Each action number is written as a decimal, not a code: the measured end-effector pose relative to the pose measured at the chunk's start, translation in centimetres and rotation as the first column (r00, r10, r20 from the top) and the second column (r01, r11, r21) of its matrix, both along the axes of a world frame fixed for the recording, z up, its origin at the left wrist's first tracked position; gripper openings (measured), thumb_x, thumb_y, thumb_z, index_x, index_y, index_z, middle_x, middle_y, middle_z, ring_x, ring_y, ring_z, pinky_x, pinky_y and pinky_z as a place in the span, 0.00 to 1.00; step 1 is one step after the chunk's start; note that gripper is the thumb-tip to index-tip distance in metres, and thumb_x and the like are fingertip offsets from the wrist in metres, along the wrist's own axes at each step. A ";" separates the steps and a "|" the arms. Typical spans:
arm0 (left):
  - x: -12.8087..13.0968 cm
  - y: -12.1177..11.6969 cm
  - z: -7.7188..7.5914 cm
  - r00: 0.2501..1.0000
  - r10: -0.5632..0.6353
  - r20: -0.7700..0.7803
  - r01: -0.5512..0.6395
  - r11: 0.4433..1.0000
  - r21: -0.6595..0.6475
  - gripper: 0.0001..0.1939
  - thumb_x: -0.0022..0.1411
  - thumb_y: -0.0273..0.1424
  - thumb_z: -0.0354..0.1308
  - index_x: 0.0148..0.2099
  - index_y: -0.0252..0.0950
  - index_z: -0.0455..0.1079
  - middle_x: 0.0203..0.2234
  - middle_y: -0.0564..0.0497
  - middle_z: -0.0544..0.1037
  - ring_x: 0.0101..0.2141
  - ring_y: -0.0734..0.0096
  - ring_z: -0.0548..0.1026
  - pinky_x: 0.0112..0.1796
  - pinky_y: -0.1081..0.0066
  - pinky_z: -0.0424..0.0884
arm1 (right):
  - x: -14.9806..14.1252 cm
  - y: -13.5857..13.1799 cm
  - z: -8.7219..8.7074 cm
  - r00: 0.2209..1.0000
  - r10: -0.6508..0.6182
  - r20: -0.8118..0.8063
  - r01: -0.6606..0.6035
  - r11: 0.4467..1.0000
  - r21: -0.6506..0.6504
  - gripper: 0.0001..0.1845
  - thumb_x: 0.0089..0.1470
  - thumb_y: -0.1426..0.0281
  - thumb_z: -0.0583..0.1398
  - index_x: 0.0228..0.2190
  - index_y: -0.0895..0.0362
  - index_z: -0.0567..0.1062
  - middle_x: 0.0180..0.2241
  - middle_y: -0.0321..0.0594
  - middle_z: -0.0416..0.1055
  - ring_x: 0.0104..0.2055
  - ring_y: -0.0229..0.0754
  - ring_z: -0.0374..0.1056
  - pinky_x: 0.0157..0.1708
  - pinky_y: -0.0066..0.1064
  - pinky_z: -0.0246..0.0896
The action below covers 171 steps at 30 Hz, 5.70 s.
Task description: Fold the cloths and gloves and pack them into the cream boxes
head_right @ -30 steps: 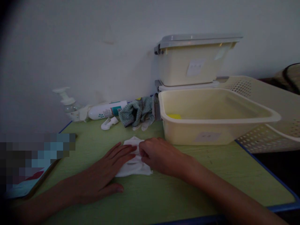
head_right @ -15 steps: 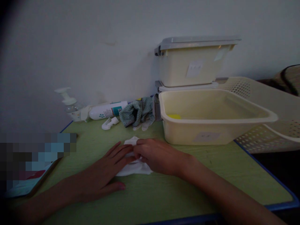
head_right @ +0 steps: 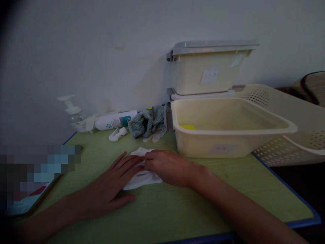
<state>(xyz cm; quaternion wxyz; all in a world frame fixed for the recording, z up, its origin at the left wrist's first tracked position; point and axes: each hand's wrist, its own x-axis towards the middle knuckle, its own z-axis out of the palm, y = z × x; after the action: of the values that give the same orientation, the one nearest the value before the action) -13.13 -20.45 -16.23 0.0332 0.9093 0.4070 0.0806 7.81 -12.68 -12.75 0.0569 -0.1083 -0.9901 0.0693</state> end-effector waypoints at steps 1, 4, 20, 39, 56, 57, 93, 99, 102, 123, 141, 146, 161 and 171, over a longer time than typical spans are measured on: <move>0.0 0.0 -0.1 1.000 0.002 0.004 -0.002 1.000 0.013 0.30 0.61 0.38 0.51 0.62 0.36 0.49 0.60 0.40 0.58 0.61 0.56 0.52 0.59 0.47 0.46 | 0.1 0.0 0.1 1.000 -0.013 0.017 0.013 1.000 -0.013 0.10 0.55 0.82 0.53 0.33 0.63 0.74 0.36 0.45 0.71 0.39 0.41 0.66 0.41 0.30 0.61; -0.1 -0.1 -0.4 1.000 -0.004 0.027 0.003 0.999 0.037 0.31 0.60 0.35 0.52 0.63 0.32 0.47 0.60 0.39 0.58 0.61 0.56 0.51 0.59 0.49 0.47 | 0.3 -0.4 0.7 0.997 -0.048 0.061 0.053 0.995 -0.083 0.10 0.54 0.82 0.53 0.33 0.64 0.75 0.36 0.46 0.71 0.41 0.41 0.67 0.44 0.31 0.61; 0.1 0.0 -0.2 1.000 0.004 0.009 -0.005 1.000 0.027 0.30 0.59 0.33 0.53 0.61 0.31 0.50 0.60 0.38 0.59 0.61 0.56 0.53 0.59 0.48 0.48 | 0.1 -2.2 -0.2 0.994 -0.088 0.060 0.073 0.973 0.221 0.15 0.52 0.80 0.52 0.42 0.68 0.71 0.41 0.52 0.71 0.45 0.48 0.67 0.47 0.38 0.63; 1.1 0.1 -0.6 0.979 0.118 0.167 -0.137 0.985 0.105 0.21 0.55 0.26 0.53 0.52 0.33 0.63 0.52 0.40 0.68 0.52 0.55 0.65 0.53 0.54 0.64 | -0.6 -2.2 -1.0 0.972 -0.233 -0.023 0.234 0.958 0.167 0.09 0.52 0.80 0.54 0.34 0.62 0.73 0.33 0.44 0.72 0.35 0.45 0.68 0.33 0.34 0.65; 1.4 0.0 -0.1 0.961 0.130 0.243 -0.148 0.987 0.056 0.18 0.57 0.19 0.44 0.45 0.35 0.69 0.38 0.45 0.69 0.40 0.62 0.66 0.42 0.59 0.68 | -0.6 -1.8 -0.9 0.981 -0.189 -0.048 0.194 0.974 0.115 0.09 0.55 0.79 0.53 0.34 0.61 0.74 0.33 0.44 0.74 0.39 0.44 0.68 0.40 0.34 0.60; 1.3 0.0 -0.1 0.961 0.122 0.246 -0.139 0.989 0.055 0.17 0.57 0.19 0.44 0.44 0.34 0.70 0.38 0.45 0.69 0.40 0.62 0.66 0.42 0.59 0.68 | -0.6 -1.8 -0.8 0.979 -0.199 -0.048 0.203 0.974 0.096 0.10 0.55 0.79 0.53 0.35 0.61 0.74 0.33 0.44 0.74 0.38 0.43 0.68 0.40 0.33 0.60; 0.5 4.1 0.1 0.477 0.689 0.545 -0.182 0.685 -0.706 0.15 0.49 0.41 0.54 0.30 0.33 0.68 0.16 0.58 0.65 0.17 0.78 0.61 0.18 0.77 0.54 | -1.4 -0.2 -0.3 0.843 -0.538 -0.005 0.489 0.769 -0.411 0.06 0.54 0.76 0.54 0.28 0.61 0.71 0.22 0.35 0.65 0.25 0.36 0.62 0.24 0.26 0.46; 0.6 4.6 -0.4 0.516 0.655 0.551 -0.227 0.725 -0.650 0.13 0.52 0.41 0.53 0.29 0.34 0.66 0.14 0.61 0.61 0.15 0.80 0.56 0.16 0.78 0.52 | -1.5 -0.1 -0.4 0.837 -0.546 -0.015 0.504 0.783 -0.365 0.06 0.54 0.75 0.55 0.29 0.62 0.72 0.28 0.41 0.69 0.30 0.38 0.64 0.28 0.26 0.50; 0.6 4.6 -0.6 0.499 0.658 0.564 -0.260 0.734 -0.627 0.12 0.52 0.40 0.54 0.30 0.35 0.66 0.15 0.60 0.63 0.15 0.80 0.57 0.15 0.78 0.53 | -1.4 0.3 -0.6 0.834 -0.551 -0.021 0.498 0.769 -0.400 0.06 0.53 0.74 0.56 0.28 0.62 0.73 0.27 0.40 0.69 0.29 0.38 0.64 0.27 0.27 0.50; 1.1 4.7 0.2 0.469 0.697 0.542 -0.342 0.709 -0.616 0.11 0.48 0.38 0.56 0.29 0.34 0.70 0.16 0.58 0.66 0.16 0.78 0.59 0.15 0.78 0.51 | -1.5 0.6 -1.2 0.832 -0.543 -0.108 0.466 0.792 -0.395 0.04 0.52 0.76 0.58 0.28 0.62 0.73 0.26 0.40 0.70 0.28 0.37 0.65 0.28 0.26 0.53; 0.8 4.5 -0.5 0.827 0.215 0.519 -0.328 0.935 0.137 0.07 0.61 0.24 0.51 0.33 0.33 0.70 0.34 0.48 0.70 0.37 0.66 0.70 0.39 0.66 0.68 | -1.4 0.8 -1.6 0.882 -0.388 -0.269 0.368 0.922 -0.125 0.06 0.53 0.78 0.58 0.36 0.61 0.70 0.40 0.45 0.65 0.43 0.42 0.63 0.41 0.32 0.59; 0.5 4.5 -0.4 0.933 -0.036 0.359 -0.088 0.942 0.323 0.14 0.64 0.22 0.46 0.32 0.33 0.72 0.30 0.48 0.72 0.33 0.69 0.70 0.35 0.70 0.69 | -1.3 1.0 -1.6 0.965 -0.210 -0.156 0.217 0.976 0.031 0.09 0.57 0.79 0.53 0.31 0.59 0.71 0.34 0.41 0.66 0.36 0.39 0.62 0.35 0.30 0.58; 1.4 2.0 -0.4 0.969 0.179 0.170 -0.217 0.948 0.232 0.13 0.65 0.25 0.44 0.46 0.31 0.67 0.39 0.43 0.75 0.39 0.63 0.72 0.41 0.60 0.73 | -1.3 -0.3 -0.6 0.948 -0.317 -0.025 0.318 0.948 0.031 0.09 0.51 0.72 0.57 0.36 0.61 0.70 0.36 0.47 0.69 0.40 0.48 0.65 0.41 0.40 0.61; 1.7 2.2 -0.9 0.946 0.196 0.260 -0.250 0.948 0.196 0.12 0.60 0.26 0.51 0.47 0.33 0.65 0.40 0.45 0.73 0.40 0.62 0.70 0.43 0.59 0.71 | -2.0 -0.8 -1.7 0.892 -0.445 -0.075 0.448 0.894 0.019 0.10 0.51 0.77 0.52 0.37 0.62 0.69 0.38 0.48 0.70 0.42 0.48 0.65 0.44 0.41 0.59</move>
<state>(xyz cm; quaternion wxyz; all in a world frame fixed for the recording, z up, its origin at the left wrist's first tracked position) -11.43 -18.26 -17.16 -0.0317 0.8387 0.4889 0.2378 5.79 -13.44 -14.44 0.1073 -0.3291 -0.9373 0.0403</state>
